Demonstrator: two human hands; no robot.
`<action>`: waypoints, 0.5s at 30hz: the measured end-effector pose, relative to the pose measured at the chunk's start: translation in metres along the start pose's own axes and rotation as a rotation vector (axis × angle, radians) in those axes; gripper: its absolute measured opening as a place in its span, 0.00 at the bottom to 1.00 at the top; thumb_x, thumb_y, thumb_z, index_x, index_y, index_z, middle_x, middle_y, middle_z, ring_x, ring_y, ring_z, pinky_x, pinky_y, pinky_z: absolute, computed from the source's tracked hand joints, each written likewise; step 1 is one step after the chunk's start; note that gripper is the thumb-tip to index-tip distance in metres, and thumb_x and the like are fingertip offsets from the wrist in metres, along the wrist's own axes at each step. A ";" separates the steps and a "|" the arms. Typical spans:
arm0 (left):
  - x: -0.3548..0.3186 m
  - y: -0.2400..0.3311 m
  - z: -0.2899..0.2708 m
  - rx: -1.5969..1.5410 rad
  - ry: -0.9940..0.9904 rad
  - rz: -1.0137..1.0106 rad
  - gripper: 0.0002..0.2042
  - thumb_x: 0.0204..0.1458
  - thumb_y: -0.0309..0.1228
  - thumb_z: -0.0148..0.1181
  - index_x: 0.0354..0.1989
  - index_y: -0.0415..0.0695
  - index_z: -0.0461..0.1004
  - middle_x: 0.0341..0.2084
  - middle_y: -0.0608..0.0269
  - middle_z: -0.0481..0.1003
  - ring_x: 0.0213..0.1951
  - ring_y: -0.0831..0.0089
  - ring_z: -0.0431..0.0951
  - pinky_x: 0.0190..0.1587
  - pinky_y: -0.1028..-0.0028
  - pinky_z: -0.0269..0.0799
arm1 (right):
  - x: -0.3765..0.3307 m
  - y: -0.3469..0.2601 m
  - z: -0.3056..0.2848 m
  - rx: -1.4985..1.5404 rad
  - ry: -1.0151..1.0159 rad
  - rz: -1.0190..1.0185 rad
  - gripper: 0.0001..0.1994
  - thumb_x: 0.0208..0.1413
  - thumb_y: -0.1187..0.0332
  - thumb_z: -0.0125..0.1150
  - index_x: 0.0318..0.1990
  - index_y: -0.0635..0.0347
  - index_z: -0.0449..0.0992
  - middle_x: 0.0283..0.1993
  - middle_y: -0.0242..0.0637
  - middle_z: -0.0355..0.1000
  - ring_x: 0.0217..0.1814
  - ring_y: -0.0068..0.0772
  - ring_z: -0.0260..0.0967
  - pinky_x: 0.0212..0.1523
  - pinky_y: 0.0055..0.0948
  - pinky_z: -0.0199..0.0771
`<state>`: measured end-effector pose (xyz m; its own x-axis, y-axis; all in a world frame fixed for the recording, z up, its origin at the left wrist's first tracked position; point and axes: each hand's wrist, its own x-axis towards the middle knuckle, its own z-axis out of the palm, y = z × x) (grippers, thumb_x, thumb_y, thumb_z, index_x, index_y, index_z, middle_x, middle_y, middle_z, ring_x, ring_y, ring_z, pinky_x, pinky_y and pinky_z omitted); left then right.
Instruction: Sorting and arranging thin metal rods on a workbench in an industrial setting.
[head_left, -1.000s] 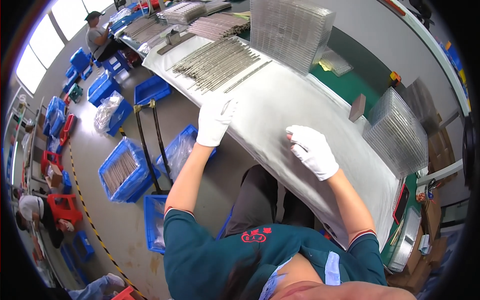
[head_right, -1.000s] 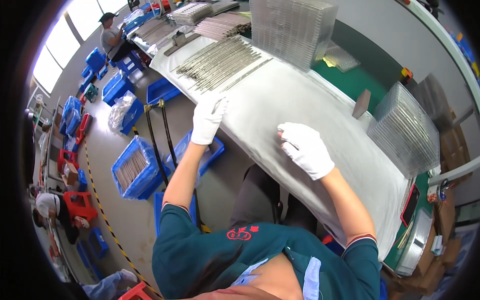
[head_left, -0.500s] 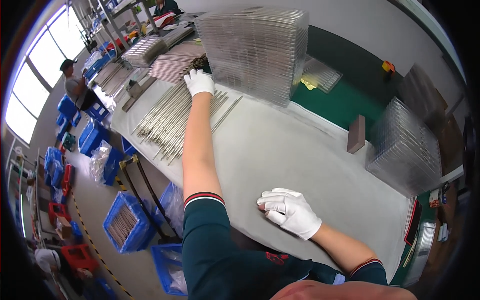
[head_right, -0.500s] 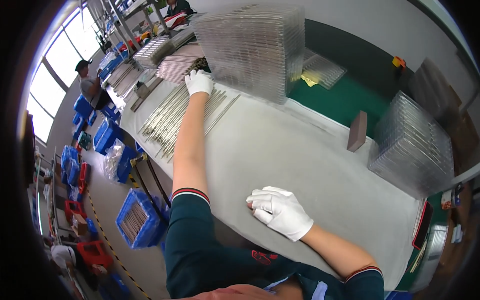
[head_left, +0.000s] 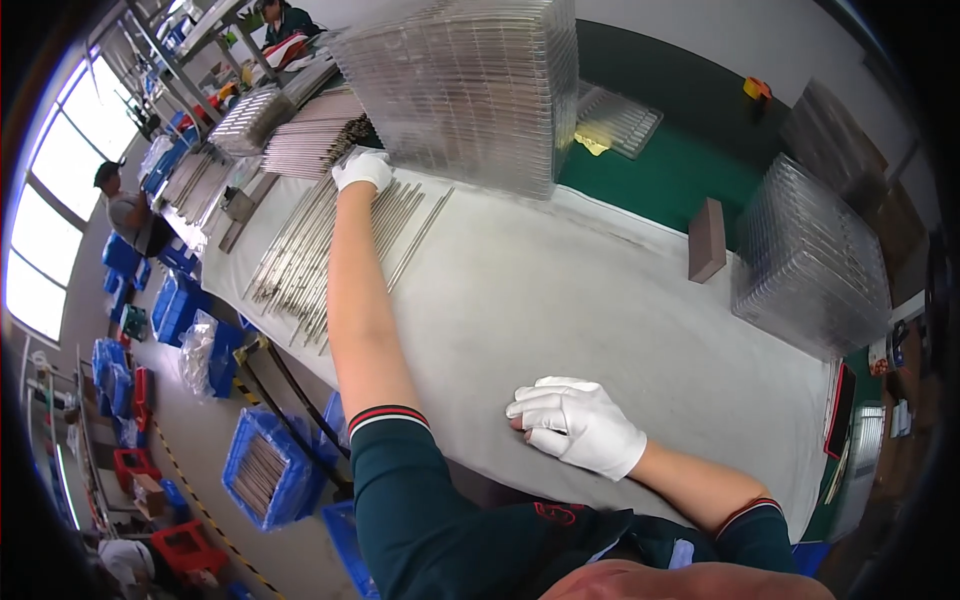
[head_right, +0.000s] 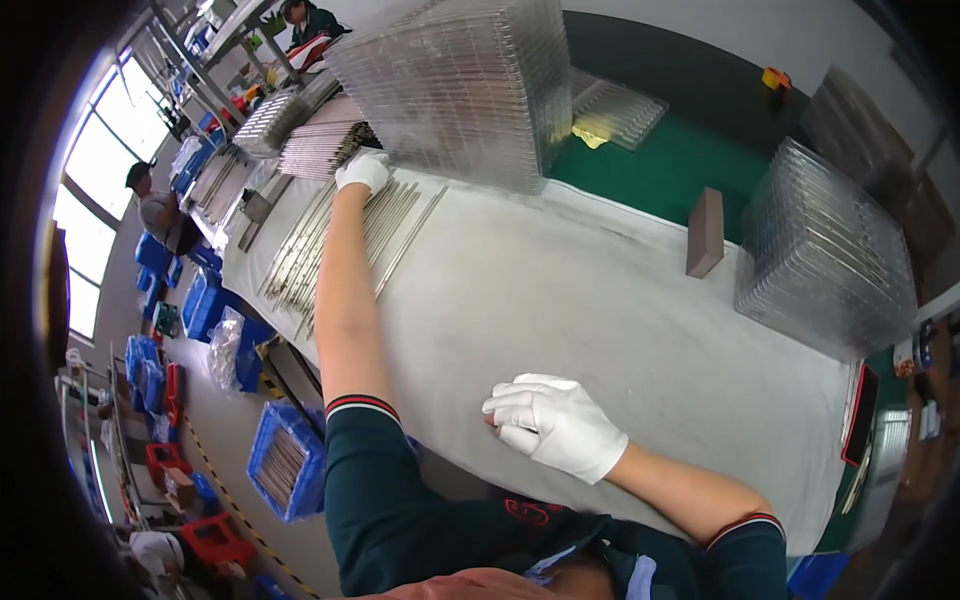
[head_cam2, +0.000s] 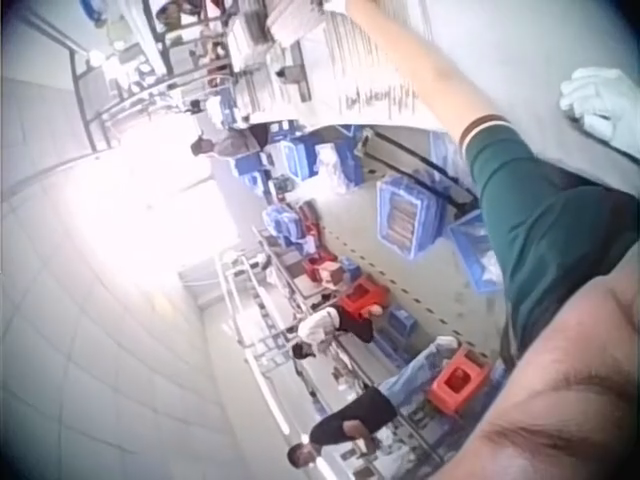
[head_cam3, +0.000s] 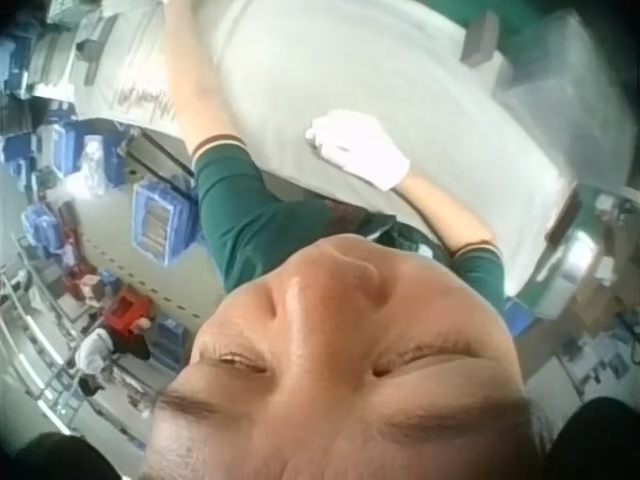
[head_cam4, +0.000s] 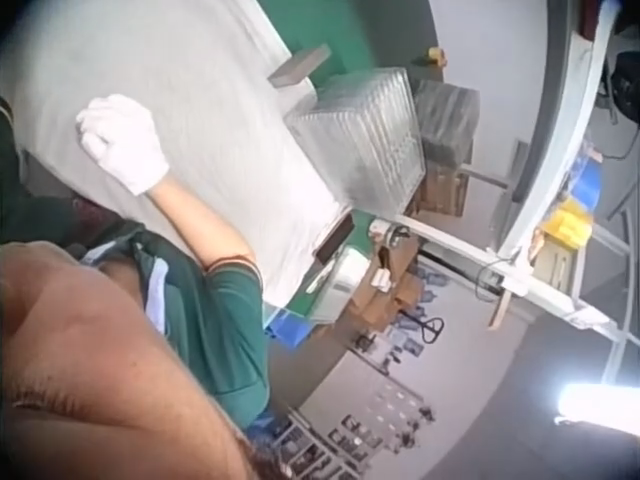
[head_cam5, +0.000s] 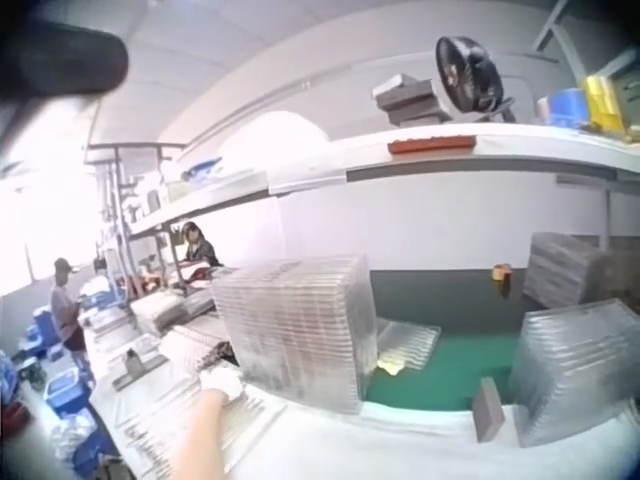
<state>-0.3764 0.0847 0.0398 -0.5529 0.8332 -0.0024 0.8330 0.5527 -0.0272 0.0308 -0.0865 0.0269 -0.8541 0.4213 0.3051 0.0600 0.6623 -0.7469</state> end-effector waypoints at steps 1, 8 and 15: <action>0.000 -0.003 0.003 0.039 0.017 0.051 0.18 0.49 0.45 0.45 0.48 0.60 0.72 0.53 0.64 0.67 0.58 0.65 0.61 0.57 0.49 0.48 | 0.000 -0.001 0.000 0.000 0.002 -0.002 0.08 0.47 0.68 0.54 0.33 0.57 0.76 0.40 0.34 0.73 0.46 0.32 0.69 0.52 0.32 0.65; -0.013 -0.003 0.004 0.090 0.046 0.136 0.15 0.52 0.34 0.42 0.42 0.65 0.75 0.48 0.67 0.71 0.56 0.71 0.64 0.59 0.51 0.44 | -0.001 0.000 0.000 0.005 0.017 0.042 0.07 0.45 0.69 0.57 0.31 0.57 0.77 0.39 0.33 0.75 0.46 0.35 0.70 0.51 0.34 0.66; -0.012 -0.002 0.017 0.112 0.169 0.203 0.15 0.52 0.34 0.40 0.41 0.62 0.75 0.44 0.67 0.73 0.50 0.70 0.69 0.56 0.50 0.49 | -0.003 -0.002 0.000 0.018 0.000 0.038 0.08 0.46 0.68 0.56 0.33 0.58 0.77 0.40 0.33 0.75 0.48 0.34 0.69 0.52 0.33 0.65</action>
<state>-0.3717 0.0736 0.0234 -0.3558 0.9229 0.1473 0.9136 0.3767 -0.1534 0.0335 -0.0893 0.0276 -0.8513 0.4459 0.2766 0.0830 0.6348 -0.7682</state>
